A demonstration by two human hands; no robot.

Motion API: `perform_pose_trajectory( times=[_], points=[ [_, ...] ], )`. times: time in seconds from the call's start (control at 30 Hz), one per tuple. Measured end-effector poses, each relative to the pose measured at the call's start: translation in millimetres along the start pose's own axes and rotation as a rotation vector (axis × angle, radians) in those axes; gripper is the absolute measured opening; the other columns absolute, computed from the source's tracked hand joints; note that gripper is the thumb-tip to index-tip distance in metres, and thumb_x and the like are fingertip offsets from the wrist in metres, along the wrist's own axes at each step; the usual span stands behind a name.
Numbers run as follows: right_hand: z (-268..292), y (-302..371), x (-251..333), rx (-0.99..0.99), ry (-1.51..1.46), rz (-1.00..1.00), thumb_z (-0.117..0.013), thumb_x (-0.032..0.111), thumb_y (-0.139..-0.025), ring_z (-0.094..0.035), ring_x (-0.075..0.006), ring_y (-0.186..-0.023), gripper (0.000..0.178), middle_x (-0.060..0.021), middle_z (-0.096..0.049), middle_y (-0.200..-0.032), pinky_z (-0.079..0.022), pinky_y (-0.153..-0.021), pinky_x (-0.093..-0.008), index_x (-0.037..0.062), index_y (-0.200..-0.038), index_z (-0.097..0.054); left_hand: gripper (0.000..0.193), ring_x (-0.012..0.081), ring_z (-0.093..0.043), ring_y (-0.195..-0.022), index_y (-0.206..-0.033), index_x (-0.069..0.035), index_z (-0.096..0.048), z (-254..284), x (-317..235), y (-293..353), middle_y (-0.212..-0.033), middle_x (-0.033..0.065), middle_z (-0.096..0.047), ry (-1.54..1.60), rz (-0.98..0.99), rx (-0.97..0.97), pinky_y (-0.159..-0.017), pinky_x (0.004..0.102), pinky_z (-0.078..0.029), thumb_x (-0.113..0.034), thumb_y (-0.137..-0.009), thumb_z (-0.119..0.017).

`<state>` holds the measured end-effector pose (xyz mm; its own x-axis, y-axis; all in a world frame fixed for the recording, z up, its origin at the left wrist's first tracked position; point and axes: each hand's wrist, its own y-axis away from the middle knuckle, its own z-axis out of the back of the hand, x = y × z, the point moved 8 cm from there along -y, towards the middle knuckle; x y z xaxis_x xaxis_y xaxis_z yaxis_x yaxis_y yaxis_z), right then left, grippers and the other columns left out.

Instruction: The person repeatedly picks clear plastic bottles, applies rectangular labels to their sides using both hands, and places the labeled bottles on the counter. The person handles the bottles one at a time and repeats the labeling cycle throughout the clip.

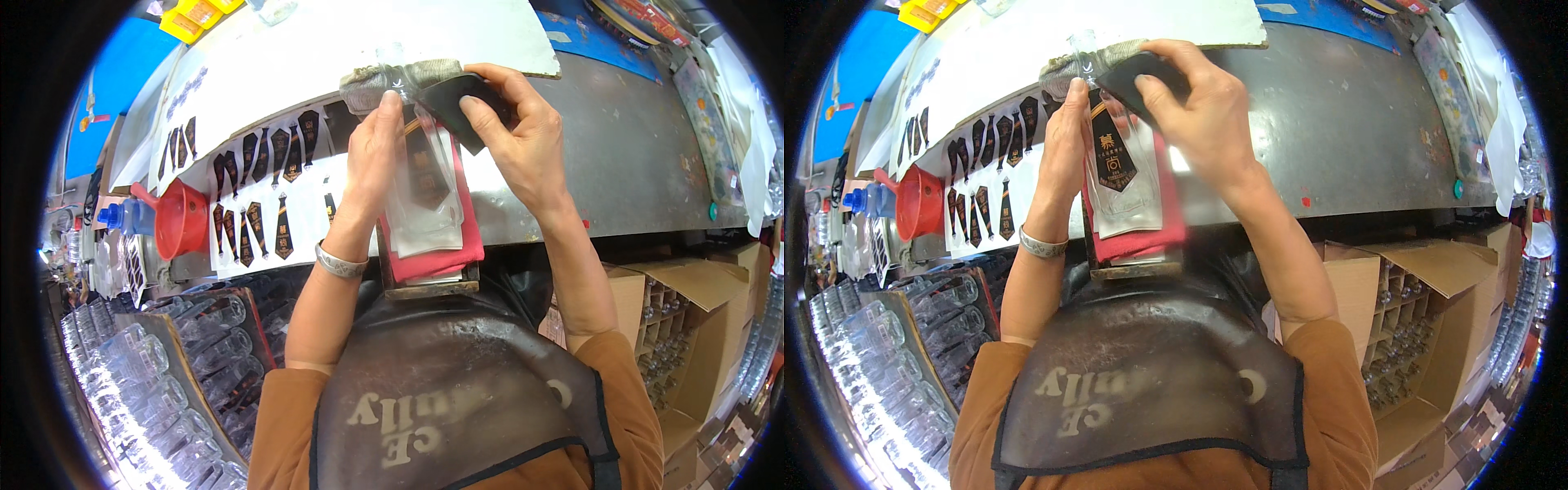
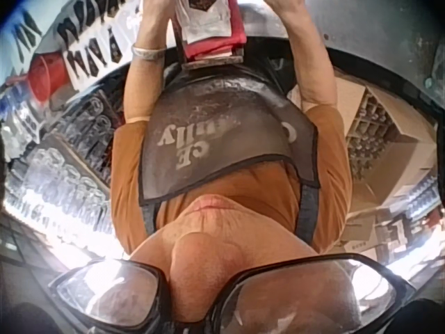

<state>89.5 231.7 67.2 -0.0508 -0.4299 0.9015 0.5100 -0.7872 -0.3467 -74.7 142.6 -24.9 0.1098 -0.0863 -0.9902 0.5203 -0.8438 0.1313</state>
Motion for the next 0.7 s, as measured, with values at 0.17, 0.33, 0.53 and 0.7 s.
perform_pose_trajectory(
  times=[0.17,0.33,0.53,0.7],
  points=[
    [-7,4,36,0.17,0.231,0.416,-0.067,-0.002,-0.081,-0.067,-0.0201,-0.093,0.025,-0.0072,-0.072,-0.101,-0.054,-0.08,-0.03,0.0056,-0.104,-0.072,0.058,0.0107,-0.068,-0.075,-0.104,0.001,-0.068,-1,-3,1,-0.089,0.0095,-0.071,-0.044,0.017,0.048,-0.065,0.0232,-0.054,-0.05,-0.107,-0.041],
    [-7,10,53,0.249,0.252,0.538,-0.066,-0.007,-0.073,-0.065,-0.0241,-0.096,0.029,-0.0061,-0.072,-0.101,-0.055,-0.083,-0.0344,0.0061,-0.099,-0.07,0.047,0.0011,-0.033,-0.063,-0.083,-0.011,-0.059,-6,-9,5,-0.071,-0.0107,-0.039,0.086,-0.013,-0.019,-0.054,0.0203,-0.027,-0.052,-0.104,-0.049],
    [-22,19,57,0.315,0.335,0.617,-0.07,-0.006,-0.071,-0.064,-0.0252,-0.094,0.028,-0.0046,-0.07,-0.096,-0.055,-0.081,-0.0358,0.008,-0.095,-0.071,0.039,0.0015,-0.039,-0.064,-0.088,-0.012,-0.059,-2,2,-1,-0.072,-0.0101,-0.044,0.2,0.104,0.061,-0.056,0.0201,-0.032,-0.047,-0.104,-0.052],
    [-30,22,76,0.246,0.392,0.703,-0.069,-0.004,-0.069,-0.063,-0.0257,-0.091,0.027,-0.0054,-0.068,-0.097,-0.054,-0.079,-0.0368,0.0078,-0.093,-0.069,0.028,0.0055,-0.061,-0.076,-0.111,-0.013,-0.059,2,3,-1,-0.086,-0.0035,-0.062,0.296,0.147,0.132,-0.065,0.0216,-0.049,-0.039,-0.104,-0.054]
  ],
)
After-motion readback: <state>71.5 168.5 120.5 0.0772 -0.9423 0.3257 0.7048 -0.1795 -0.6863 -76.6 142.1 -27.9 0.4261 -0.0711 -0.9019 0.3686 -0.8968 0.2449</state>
